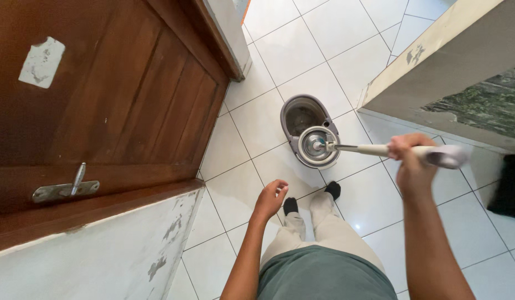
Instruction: The person mops the tiled floor of a room by moving a mop head across the surface by hand and then dipping and spinning it in a bucket.
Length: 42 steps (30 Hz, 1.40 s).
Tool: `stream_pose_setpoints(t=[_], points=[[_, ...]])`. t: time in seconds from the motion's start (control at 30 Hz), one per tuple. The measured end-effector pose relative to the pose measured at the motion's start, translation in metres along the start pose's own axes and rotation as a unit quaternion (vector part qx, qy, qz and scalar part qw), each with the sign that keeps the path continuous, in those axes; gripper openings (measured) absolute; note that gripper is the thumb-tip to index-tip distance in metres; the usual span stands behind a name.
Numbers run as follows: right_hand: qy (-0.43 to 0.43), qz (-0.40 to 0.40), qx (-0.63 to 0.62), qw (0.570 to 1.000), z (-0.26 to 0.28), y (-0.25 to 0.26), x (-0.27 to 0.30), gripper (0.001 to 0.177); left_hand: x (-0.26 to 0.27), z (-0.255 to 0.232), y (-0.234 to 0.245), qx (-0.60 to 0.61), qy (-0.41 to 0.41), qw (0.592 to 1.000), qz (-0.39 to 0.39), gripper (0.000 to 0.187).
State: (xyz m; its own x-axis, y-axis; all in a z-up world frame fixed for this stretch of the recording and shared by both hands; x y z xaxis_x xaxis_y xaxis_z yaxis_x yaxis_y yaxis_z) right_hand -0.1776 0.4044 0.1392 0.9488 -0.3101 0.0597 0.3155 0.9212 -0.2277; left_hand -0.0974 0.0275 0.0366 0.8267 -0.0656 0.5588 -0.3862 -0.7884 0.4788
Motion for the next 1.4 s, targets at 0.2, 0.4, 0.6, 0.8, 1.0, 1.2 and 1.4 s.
stream_pose_setpoints(t=[0.2,0.4,0.6,0.8,1.0,1.2,1.4], points=[[0.092,0.021,-0.062,0.994,0.038,0.026,-0.03,0.036,-0.012,-0.016,0.003,-0.006,-0.027,1.0,-0.007,0.025],[0.008,0.026,-0.063,0.998,-0.078,0.024,-0.045,0.03,-0.007,-0.014,0.001,0.003,-0.011,1.0,-0.025,0.024],[-0.084,0.04,-0.012,0.996,-0.151,0.037,-0.055,0.033,-0.007,0.001,-0.02,0.001,0.037,0.999,-0.026,0.023],[-0.139,0.074,-0.009,0.988,-0.142,0.048,-0.103,0.029,-0.021,-0.008,-0.046,0.037,0.061,0.995,-0.064,0.022],[-0.088,0.278,0.016,0.956,-0.167,0.035,-0.127,0.021,-0.036,-0.033,-0.08,0.072,0.101,0.989,-0.085,0.023],[-0.237,0.238,0.119,0.935,-0.3,0.042,-0.113,0.01,-0.051,-0.041,-0.108,0.092,0.102,0.982,-0.127,0.023],[-0.297,0.228,0.227,0.899,-0.348,0.051,-0.102,0.017,-0.045,-0.039,-0.117,0.084,0.096,0.979,-0.157,0.022]])
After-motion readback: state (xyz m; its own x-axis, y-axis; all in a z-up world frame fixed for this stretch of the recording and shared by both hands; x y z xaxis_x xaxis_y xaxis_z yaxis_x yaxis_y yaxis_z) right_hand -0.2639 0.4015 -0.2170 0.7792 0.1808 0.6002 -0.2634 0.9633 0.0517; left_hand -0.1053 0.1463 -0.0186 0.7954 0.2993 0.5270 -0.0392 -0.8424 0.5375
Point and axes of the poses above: each hand's wrist, its own x-axis away from the middle knuckle, its own y-axis out of the back of the hand, z = x × y, the point moved 7 cm from there along -x, towards the middle knuckle, and after that the axes turned 2 degrees about -y, right-handed, at the moved point
